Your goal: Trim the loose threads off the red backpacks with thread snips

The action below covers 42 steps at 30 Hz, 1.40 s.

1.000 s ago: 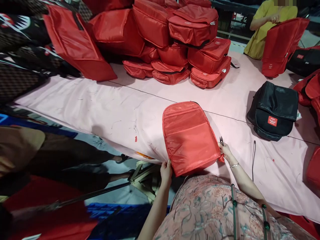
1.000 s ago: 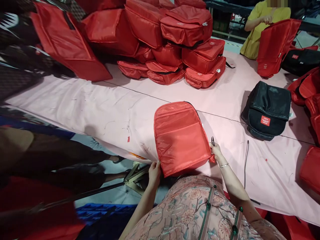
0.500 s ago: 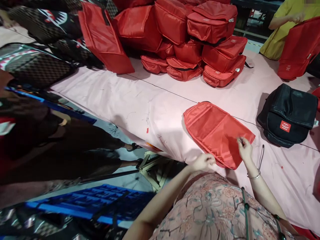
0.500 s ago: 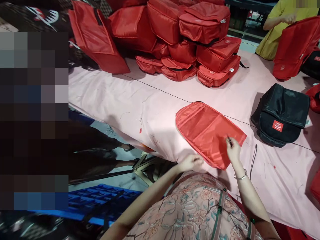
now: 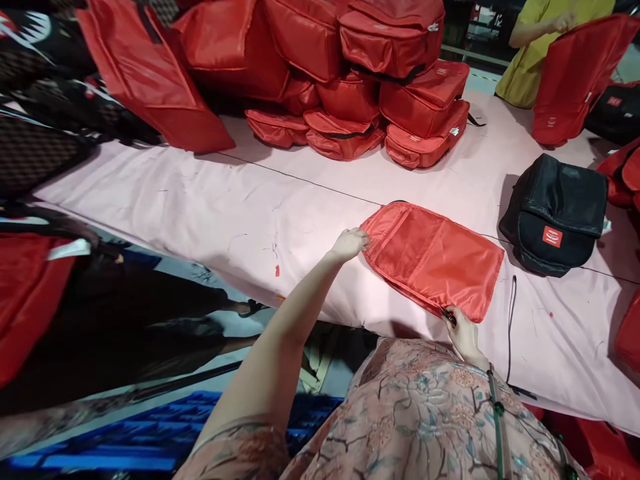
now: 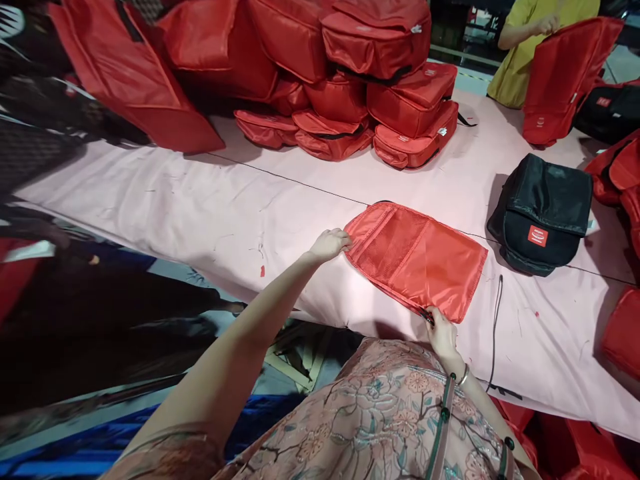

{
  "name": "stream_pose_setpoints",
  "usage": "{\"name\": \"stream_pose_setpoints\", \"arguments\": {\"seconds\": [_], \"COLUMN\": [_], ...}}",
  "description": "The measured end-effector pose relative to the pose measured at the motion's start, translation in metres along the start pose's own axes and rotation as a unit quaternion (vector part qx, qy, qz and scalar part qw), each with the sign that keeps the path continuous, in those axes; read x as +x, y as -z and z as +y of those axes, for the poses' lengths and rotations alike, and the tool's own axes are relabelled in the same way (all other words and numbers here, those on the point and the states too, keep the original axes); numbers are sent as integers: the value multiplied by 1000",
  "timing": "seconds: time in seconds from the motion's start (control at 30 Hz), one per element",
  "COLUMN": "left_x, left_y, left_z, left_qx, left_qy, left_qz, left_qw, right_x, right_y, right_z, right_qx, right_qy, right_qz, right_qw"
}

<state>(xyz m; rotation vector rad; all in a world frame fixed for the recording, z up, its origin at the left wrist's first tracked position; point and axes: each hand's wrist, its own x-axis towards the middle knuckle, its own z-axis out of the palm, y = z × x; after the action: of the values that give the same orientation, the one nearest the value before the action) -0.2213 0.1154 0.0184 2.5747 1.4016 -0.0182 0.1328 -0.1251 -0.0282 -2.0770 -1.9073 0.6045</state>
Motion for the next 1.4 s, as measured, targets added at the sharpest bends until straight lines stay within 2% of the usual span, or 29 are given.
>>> {"name": "stream_pose_setpoints", "arguments": {"seconds": [0.1,0.2,0.27,0.4,0.5,0.6,0.73,0.83,0.93,1.0,1.07,1.23,1.4], "left_x": [2,-5,-13,-32,-44,-49,-47,-44,-46,-47,-48,-45,-44], "left_y": [8,8,3,-16,-30,-38,-40,-38,-36,-37,-39,-42,-40], "left_z": [5,17,31,67,93,111,126,131,132,133,135,142,143], "left_qx": [29,27,8,-154,-267,-263,-213,-271,-392,-432,-422,-347,-332], "left_qy": [-34,-24,-13,-27,-33,-13,-36,-32,12,23,21,12,10], "left_qz": [-28,-47,-69,-124,-153,-163,-122,-100,-88,-87,-90,-94,-105], "left_qw": [999,998,998,980,951,951,969,957,916,897,902,933,937], "right_x": [9,28,49,91,101,88,56,41,35,34,33,31,34], "right_y": [-3,1,12,46,62,55,21,1,-5,-5,-3,-2,-7], "right_z": [13,36,54,75,62,24,-30,-53,-61,-60,-58,-55,-58], "right_qx": [15,46,68,78,86,159,265,308,305,292,281,242,235], "right_qy": [12,26,15,-54,-76,-62,-13,27,55,69,75,69,90], "right_qz": [30,74,111,192,227,188,44,-34,-69,-80,-83,-91,-108], "right_qw": [999,996,991,977,967,967,963,950,948,951,953,964,962]}}
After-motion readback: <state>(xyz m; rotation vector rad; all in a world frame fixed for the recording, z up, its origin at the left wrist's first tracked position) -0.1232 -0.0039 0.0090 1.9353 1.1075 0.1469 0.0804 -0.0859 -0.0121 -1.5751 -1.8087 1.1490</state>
